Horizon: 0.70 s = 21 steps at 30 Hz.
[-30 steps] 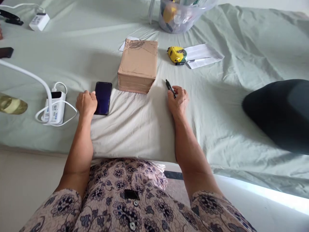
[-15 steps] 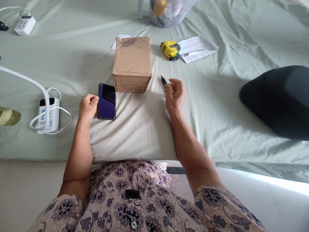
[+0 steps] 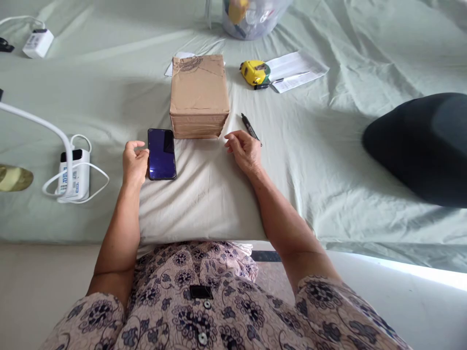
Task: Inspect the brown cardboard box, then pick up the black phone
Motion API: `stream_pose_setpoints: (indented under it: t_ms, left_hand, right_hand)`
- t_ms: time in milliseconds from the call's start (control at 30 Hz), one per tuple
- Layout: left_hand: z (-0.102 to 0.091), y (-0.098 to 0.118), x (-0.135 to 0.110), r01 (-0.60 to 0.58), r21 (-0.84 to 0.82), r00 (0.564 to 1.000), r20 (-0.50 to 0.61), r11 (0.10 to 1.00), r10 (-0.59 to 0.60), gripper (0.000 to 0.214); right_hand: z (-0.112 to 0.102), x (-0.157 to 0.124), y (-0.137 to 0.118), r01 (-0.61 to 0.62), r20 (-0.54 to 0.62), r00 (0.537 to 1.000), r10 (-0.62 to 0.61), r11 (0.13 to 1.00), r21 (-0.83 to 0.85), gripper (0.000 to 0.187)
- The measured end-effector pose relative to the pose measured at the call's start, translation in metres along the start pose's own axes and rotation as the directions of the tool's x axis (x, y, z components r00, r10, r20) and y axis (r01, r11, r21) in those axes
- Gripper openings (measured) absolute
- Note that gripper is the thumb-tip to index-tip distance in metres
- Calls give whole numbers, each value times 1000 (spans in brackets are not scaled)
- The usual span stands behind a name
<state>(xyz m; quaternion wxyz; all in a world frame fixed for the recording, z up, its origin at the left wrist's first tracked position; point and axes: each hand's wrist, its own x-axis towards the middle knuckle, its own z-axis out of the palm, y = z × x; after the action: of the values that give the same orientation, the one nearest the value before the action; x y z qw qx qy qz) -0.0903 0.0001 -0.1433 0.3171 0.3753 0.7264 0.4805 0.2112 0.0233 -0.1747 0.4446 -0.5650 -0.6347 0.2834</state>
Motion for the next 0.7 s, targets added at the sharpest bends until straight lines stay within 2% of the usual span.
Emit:
stream_pose_setpoints:
  t_ms: [167,267,367,433,500,533,633,667,700]
  left_hand:
    - [2,0,-3,-19,-34,1000,-25,999,18,25]
    - [0,3,-5,-74,-28,994,-77,997,72,28]
    - [-7,8,-12,-192,-64,973,-145,979,181,28]
    - [-13,9,-20,-272,-85,949,-186,958,253,25]
    - [-16,9,-32,-335,-139,931,-202,932,304,18]
    - [-15,9,-39,-362,-193,925,-194,912,326,16]
    - [0,10,-64,-395,-414,916,-107,820,387,32]
    - [8,11,-73,-384,-471,914,-71,794,400,35]
    - [18,13,-81,-369,-514,911,-36,774,411,36]
  right_hand:
    - [6,-6,-12,96,197,976,-88,995,-28,53]
    - [9,-9,-17,112,269,956,-114,993,20,55]
    - [10,-11,-23,10,367,927,-81,982,191,61]
    - [8,-12,-28,-121,500,865,-43,949,292,63]
    - [3,-12,-33,-250,667,745,-15,920,300,69]
    - [0,-12,-35,-302,751,661,-6,913,273,75]
    - [-8,-12,-38,-398,939,343,-8,904,154,94]
    - [-11,-12,-38,-415,968,250,-13,902,119,98]
    - [-13,-12,-38,-426,984,175,-12,900,87,100]
